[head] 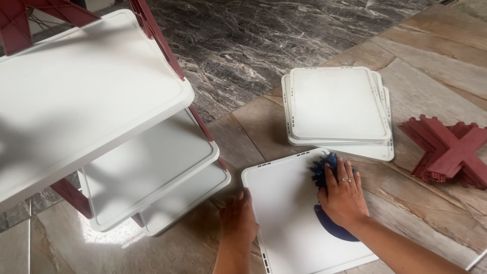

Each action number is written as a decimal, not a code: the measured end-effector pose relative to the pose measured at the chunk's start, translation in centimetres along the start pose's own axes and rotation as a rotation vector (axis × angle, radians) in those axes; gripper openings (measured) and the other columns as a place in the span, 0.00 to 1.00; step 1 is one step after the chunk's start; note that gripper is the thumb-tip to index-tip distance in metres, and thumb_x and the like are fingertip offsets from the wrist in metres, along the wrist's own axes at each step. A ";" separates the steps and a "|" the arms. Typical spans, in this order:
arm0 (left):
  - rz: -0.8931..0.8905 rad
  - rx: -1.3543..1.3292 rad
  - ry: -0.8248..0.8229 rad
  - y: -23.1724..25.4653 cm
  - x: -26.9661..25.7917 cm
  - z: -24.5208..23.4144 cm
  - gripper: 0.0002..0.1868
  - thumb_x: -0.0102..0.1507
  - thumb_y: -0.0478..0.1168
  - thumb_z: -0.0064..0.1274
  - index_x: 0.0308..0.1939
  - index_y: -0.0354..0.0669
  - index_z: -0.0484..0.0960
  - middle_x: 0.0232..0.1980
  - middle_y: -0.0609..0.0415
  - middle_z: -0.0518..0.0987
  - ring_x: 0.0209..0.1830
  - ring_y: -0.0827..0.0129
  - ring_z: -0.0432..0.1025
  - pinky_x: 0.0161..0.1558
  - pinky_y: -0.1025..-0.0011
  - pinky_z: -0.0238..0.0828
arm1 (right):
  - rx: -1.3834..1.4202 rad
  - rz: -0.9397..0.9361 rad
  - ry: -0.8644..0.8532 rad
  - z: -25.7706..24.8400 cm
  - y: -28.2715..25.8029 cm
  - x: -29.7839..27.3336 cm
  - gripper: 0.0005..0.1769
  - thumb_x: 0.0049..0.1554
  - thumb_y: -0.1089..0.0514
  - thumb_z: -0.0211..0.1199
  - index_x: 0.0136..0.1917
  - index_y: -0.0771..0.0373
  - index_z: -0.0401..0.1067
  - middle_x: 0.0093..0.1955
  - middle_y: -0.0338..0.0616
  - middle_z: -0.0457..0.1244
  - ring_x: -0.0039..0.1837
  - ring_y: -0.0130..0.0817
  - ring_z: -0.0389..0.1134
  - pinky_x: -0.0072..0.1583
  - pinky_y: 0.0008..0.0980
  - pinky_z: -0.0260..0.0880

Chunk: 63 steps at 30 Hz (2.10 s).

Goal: The person assembles a small plastic shelving unit by inserting red cross-shaped supports into white trays. They then wipe one tray with a blue cloth and place it on the assembled frame.

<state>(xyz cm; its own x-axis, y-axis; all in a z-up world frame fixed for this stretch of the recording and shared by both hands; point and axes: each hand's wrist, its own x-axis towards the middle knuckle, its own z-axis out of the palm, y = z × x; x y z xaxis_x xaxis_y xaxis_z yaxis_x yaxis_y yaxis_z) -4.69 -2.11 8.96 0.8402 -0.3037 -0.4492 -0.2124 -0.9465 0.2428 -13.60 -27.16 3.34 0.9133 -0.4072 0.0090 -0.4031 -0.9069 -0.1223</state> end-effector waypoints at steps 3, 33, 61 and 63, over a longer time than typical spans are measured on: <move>0.041 0.040 -0.002 -0.1 -0.7 -1.0 0.50 0.54 0.41 0.71 0.75 0.48 0.57 0.74 0.59 0.63 0.76 0.58 0.56 0.74 0.56 0.54 | 0.019 -0.016 0.061 0.4 -0.4 0.5 0.40 0.57 0.47 0.51 0.78 0.64 0.49 0.82 0.63 0.37 0.84 0.56 0.34 0.78 0.53 0.34; 0.169 -0.055 -0.069 -1.9 -0.5 -2.2 0.44 0.53 0.44 0.72 0.70 0.46 0.65 0.76 0.56 0.58 0.79 0.59 0.48 0.76 0.53 0.43 | 0.214 -0.542 -0.261 -3.3 -14.8 2.8 0.36 0.61 0.47 0.53 0.79 0.59 0.51 0.85 0.51 0.32 0.85 0.43 0.27 0.80 0.44 0.26; 0.046 -0.188 0.016 -4.2 -1.9 0.9 0.52 0.54 0.50 0.68 0.78 0.68 0.55 0.81 0.67 0.49 0.80 0.49 0.40 0.75 0.46 0.40 | 0.349 -0.840 -0.485 -4.2 -9.6 -3.2 0.40 0.50 0.64 0.54 0.77 0.62 0.58 0.85 0.51 0.39 0.85 0.44 0.34 0.80 0.44 0.30; 0.173 -0.200 -0.008 -4.5 -2.2 0.6 0.52 0.54 0.48 0.65 0.78 0.63 0.54 0.82 0.63 0.49 0.79 0.51 0.40 0.75 0.52 0.43 | 0.359 -0.844 -0.481 -4.2 -9.4 -3.4 0.40 0.50 0.64 0.54 0.77 0.61 0.58 0.85 0.51 0.40 0.86 0.44 0.35 0.81 0.43 0.31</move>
<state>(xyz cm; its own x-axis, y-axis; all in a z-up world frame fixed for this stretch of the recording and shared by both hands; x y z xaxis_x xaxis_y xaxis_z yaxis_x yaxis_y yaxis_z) -5.93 2.73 8.36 0.7958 -0.4608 -0.3928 -0.2488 -0.8403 0.4817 -13.16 -17.65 8.62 0.8488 0.5043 -0.1588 0.3482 -0.7592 -0.5498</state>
